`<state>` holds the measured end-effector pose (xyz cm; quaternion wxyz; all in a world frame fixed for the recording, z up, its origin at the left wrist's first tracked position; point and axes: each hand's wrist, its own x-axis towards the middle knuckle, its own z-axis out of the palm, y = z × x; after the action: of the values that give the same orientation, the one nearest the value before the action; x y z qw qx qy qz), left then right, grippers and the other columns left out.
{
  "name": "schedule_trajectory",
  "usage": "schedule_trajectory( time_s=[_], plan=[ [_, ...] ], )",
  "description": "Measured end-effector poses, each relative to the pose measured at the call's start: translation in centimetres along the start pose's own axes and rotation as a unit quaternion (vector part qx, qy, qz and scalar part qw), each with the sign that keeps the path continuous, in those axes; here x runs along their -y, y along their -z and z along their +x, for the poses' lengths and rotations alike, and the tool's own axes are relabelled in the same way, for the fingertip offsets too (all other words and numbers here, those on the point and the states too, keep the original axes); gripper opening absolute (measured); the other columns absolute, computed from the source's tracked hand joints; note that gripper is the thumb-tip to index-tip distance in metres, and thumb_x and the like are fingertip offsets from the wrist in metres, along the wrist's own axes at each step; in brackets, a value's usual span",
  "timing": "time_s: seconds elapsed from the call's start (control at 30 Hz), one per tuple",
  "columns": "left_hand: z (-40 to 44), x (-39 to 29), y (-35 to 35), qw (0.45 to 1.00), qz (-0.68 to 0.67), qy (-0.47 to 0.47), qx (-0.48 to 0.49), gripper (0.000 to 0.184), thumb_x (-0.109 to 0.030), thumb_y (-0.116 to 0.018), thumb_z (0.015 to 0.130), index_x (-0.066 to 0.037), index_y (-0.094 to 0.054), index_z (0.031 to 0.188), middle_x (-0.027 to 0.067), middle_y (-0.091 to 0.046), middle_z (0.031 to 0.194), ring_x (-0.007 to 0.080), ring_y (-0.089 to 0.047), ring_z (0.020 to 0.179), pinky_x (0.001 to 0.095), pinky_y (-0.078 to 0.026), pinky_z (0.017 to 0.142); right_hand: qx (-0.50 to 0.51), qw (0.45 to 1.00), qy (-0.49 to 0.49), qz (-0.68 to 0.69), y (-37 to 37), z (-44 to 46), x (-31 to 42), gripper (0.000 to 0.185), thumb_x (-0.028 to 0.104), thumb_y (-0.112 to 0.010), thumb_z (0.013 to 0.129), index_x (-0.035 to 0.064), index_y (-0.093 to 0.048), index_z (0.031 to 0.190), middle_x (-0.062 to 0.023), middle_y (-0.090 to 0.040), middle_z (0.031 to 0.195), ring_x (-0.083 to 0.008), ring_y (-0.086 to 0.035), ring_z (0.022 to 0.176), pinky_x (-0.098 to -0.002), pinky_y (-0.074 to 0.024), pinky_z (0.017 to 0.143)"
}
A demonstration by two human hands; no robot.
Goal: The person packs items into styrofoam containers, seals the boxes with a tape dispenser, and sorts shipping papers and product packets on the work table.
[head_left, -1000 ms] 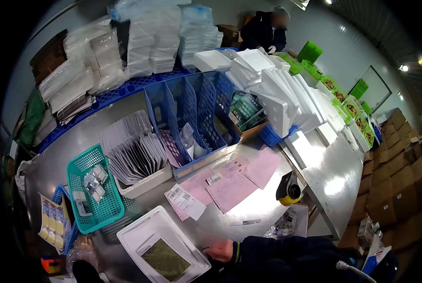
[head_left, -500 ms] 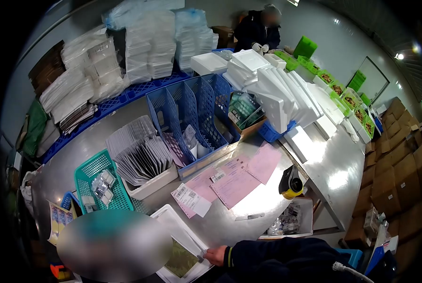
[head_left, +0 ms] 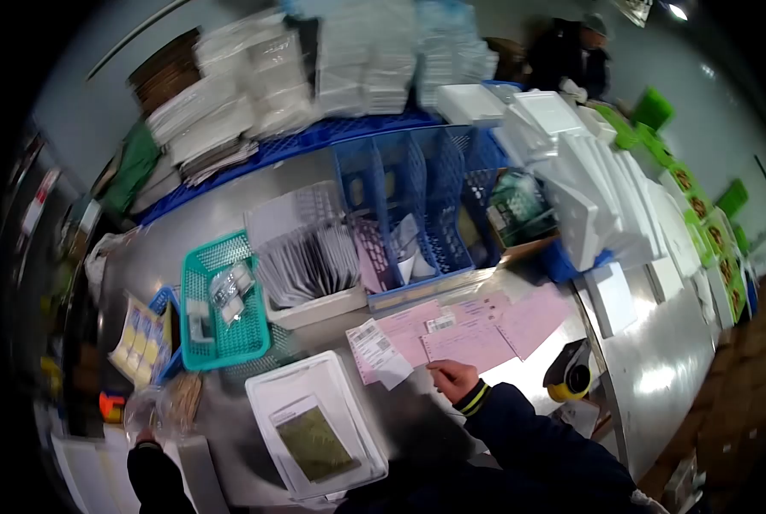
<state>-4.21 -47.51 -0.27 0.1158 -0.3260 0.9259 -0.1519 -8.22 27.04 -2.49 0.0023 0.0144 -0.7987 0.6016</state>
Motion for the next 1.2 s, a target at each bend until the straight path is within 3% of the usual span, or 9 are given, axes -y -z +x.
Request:
schedule_trajectory(
  time_s=[0.23, 0.3, 0.37, 0.43, 0.5, 0.63, 0.67, 0.87, 1.2],
  plan=[
    [-22.8, -5.7, 2.9, 0.973, -0.226, 0.043, -0.001, 0.052, -0.004, -0.051, 0.075, -0.015, -0.034, 0.123, 0.0225, -0.059, 0.082, 0.0404, -0.057, 0.076, 0.0465, -0.045, 0.065, 0.113, 0.982, -0.09, 0.122, -1.4, 3.4, -0.4, 0.02, 0.01, -0.051, 0.085, -0.0024, -0.059, 0.098, -0.0036, -0.057, 0.064, -0.008, -0.053, 0.055, -0.0204, -0.0434, 0.053],
    [-25.7, -7.4, -3.9, 0.874, -0.48, 0.057, 0.042, 0.04, -0.003, -0.047, 0.082, -0.004, -0.038, 0.121, 0.011, -0.057, 0.075, 0.0187, -0.056, 0.062, 0.0347, -0.047, 0.059, 0.143, 0.974, -0.089, 0.149, -3.0, 4.0, -0.1, 0.019, 0.01, -0.052, 0.085, -0.002, -0.059, 0.097, -0.0031, -0.057, 0.064, -0.0076, -0.053, 0.055, -0.0203, -0.0433, 0.053],
    [-30.4, -13.8, -1.8, 0.904, -0.425, -0.034, -0.013, 0.042, -0.003, -0.042, 0.084, -0.006, -0.035, 0.125, 0.0081, -0.056, 0.067, 0.0169, -0.05, 0.05, 0.0279, -0.044, 0.047, 0.189, 0.968, -0.096, 0.134, -4.5, 4.2, 0.3, 0.019, 0.011, -0.052, 0.085, -0.0014, -0.059, 0.097, -0.0028, -0.056, 0.064, -0.0076, -0.053, 0.055, -0.0206, -0.0434, 0.053],
    [-31.8, -18.3, -3.7, 0.874, -0.484, -0.043, -0.011, 0.046, -0.001, -0.04, 0.084, -0.008, -0.032, 0.128, 0.01, -0.059, 0.071, 0.0149, -0.054, 0.054, 0.0258, -0.042, 0.044, 0.217, 0.965, -0.087, 0.123, -5.9, 4.1, 0.5, 0.019, 0.011, -0.052, 0.085, -0.0005, -0.06, 0.097, -0.0026, -0.056, 0.064, -0.0078, -0.053, 0.055, -0.021, -0.0438, 0.053],
    [-33.2, -24.3, 6.8, 0.82, -0.562, 0.044, 0.094, 0.048, 0.0, -0.04, 0.084, -0.008, -0.03, 0.13, 0.0088, -0.059, 0.081, 0.013, -0.054, 0.058, 0.025, -0.043, 0.047, 0.239, 0.959, -0.085, 0.125, -7.3, 3.8, 0.4, 0.018, 0.012, -0.052, 0.085, 0.0001, -0.06, 0.097, -0.0027, -0.056, 0.064, -0.008, -0.054, 0.056, -0.0211, -0.0442, 0.054],
    [-34.6, -30.4, 2.6, 0.697, -0.705, -0.121, 0.054, 0.051, 0.0, -0.047, 0.081, -0.002, -0.03, 0.13, 0.0194, -0.049, 0.111, 0.0241, -0.053, 0.094, 0.0274, -0.046, 0.072, 0.276, 0.952, -0.07, 0.113, -10.3, 2.5, 0.8, 0.02, 0.011, -0.052, 0.084, 0.0004, -0.059, 0.1, -0.004, -0.058, 0.067, -0.0089, -0.054, 0.056, -0.0225, -0.0457, 0.054],
    [-34.6, -30.5, 3.9, 0.809, -0.545, -0.215, -0.046, 0.051, -0.002, -0.051, 0.079, 0.002, -0.033, 0.127, 0.024, -0.042, 0.12, 0.0347, -0.047, 0.106, 0.0346, -0.04, 0.088, 0.268, 0.956, -0.044, 0.107, -11.4, 1.9, 0.7, 0.022, 0.01, -0.053, 0.083, 0.0001, -0.058, 0.102, -0.0059, -0.059, 0.067, -0.0102, -0.056, 0.057, -0.0233, -0.0461, 0.055],
    [-34.7, -29.6, 4.9, 0.895, -0.364, -0.235, -0.108, 0.063, -0.018, -0.064, 0.07, -0.007, -0.037, 0.127, 0.0204, -0.028, 0.135, 0.0398, -0.026, 0.124, 0.0536, -0.024, 0.096, 0.249, 0.932, 0.209, -0.163, -14.4, -1.2, 2.3, 0.031, 0.012, -0.059, 0.077, 0.0038, -0.054, 0.107, -0.0115, -0.058, 0.076, -0.0247, -0.056, 0.058, -0.032, -0.0467, 0.054],
    [-33.0, -29.0, 1.3, 0.899, -0.323, -0.284, -0.08, 0.074, -0.041, -0.066, 0.069, -0.003, -0.039, 0.126, 0.0279, -0.018, 0.135, 0.0437, -0.019, 0.125, 0.0496, -0.023, 0.099, 0.254, 0.901, 0.216, -0.278, -16.9, -2.0, 1.8, 0.012, 0.018, -0.052, 0.08, 0.0077, -0.051, 0.087, -0.0125, -0.057, 0.07, -0.0314, -0.057, 0.062, -0.0411, -0.0462, 0.052]
  ],
)
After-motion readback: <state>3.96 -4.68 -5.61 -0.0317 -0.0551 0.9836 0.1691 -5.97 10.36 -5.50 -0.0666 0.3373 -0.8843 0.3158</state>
